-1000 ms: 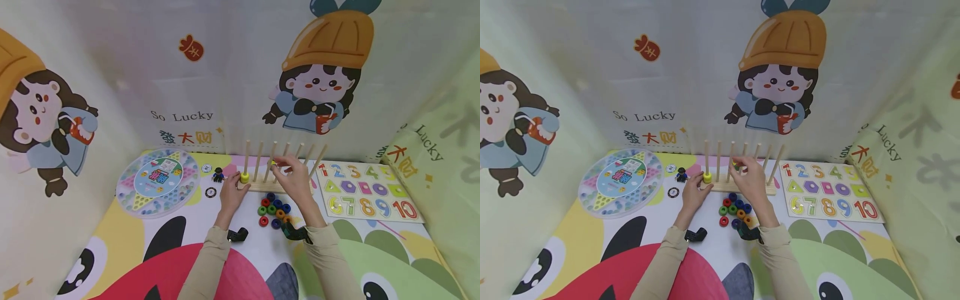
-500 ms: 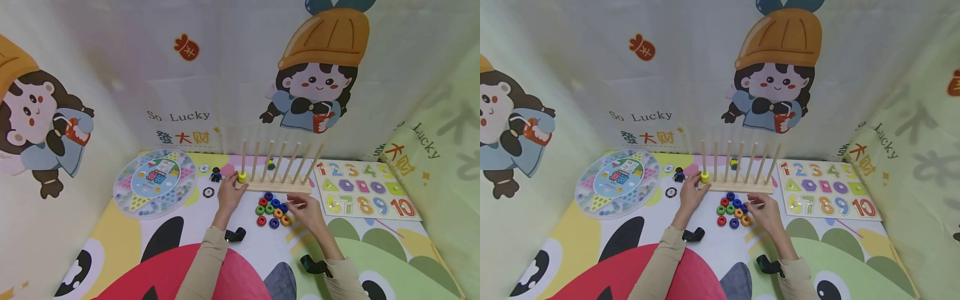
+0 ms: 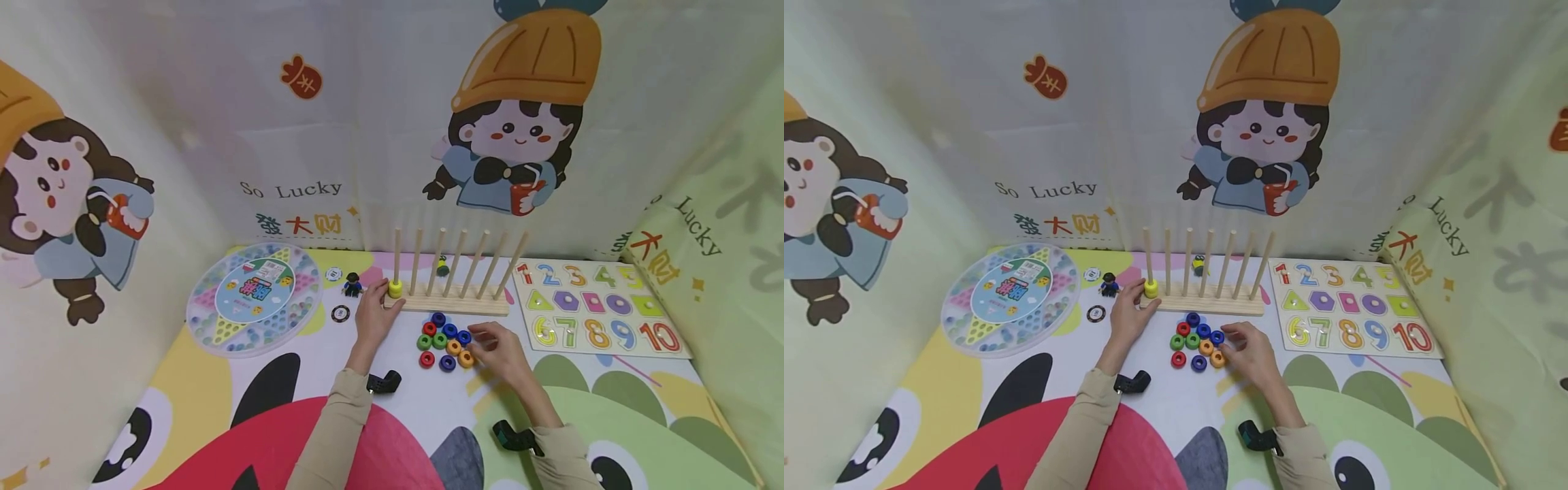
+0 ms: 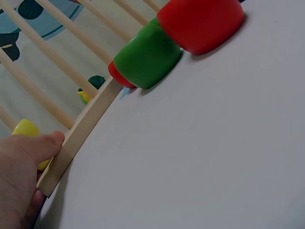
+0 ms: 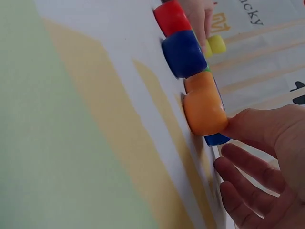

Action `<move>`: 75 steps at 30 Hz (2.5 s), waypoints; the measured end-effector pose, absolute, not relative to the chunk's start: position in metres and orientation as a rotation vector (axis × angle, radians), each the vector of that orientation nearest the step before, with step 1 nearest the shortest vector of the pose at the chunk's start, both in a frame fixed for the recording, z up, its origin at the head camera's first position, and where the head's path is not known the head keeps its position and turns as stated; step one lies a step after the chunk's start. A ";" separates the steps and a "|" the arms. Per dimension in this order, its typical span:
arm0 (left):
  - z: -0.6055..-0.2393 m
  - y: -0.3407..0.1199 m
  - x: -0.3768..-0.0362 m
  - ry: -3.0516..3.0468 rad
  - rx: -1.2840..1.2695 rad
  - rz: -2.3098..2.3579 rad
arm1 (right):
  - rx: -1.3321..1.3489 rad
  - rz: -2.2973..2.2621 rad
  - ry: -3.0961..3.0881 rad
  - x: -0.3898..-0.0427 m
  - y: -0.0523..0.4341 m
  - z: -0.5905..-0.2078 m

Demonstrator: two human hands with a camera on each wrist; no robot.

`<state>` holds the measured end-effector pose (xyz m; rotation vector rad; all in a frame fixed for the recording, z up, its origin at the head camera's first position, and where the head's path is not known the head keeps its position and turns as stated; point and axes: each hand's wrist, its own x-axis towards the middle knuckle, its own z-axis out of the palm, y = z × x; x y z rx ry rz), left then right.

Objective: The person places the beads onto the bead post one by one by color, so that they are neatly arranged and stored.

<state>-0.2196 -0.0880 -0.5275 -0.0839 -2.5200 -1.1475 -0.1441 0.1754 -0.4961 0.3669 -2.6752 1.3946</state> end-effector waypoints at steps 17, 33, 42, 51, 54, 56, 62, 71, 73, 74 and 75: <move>-0.533 -0.086 -0.218 -2.452 -0.137 -1.118 | 0.406 1.341 -2.713 -0.154 0.168 -0.490; -0.529 -0.090 -0.220 -2.557 -0.079 -1.134 | 0.433 1.344 -2.383 -0.189 0.124 -0.416; -0.532 -0.090 -0.221 -2.559 -0.059 -1.137 | 0.489 1.351 -2.182 -0.207 0.092 -0.371; -0.534 -0.089 -0.222 -2.549 -0.053 -1.141 | 0.421 1.314 -2.161 -0.216 0.073 -0.344; -0.533 -0.090 -0.222 -2.560 -0.050 -1.144 | 0.408 1.297 -2.172 -0.220 0.068 -0.342; -0.533 -0.090 -0.222 -2.565 -0.053 -1.139 | 0.395 1.275 -2.186 -0.222 0.067 -0.342; -0.531 -0.089 -0.221 -2.562 -0.053 -1.115 | 0.402 1.251 -2.207 -0.223 0.067 -0.342; -0.532 -0.088 -0.222 -2.554 -0.060 -1.104 | 0.485 1.255 -2.193 -0.217 0.074 -0.348; -0.532 -0.088 -0.222 -2.550 -0.063 -1.096 | 0.512 1.256 -2.207 -0.215 0.077 -0.351; -0.532 -0.089 -0.223 -2.546 -0.065 -1.093 | 0.522 1.255 -2.220 -0.213 0.079 -0.353; -0.532 -0.089 -0.223 -2.543 -0.068 -1.091 | 0.528 1.258 -2.235 -0.212 0.081 -0.355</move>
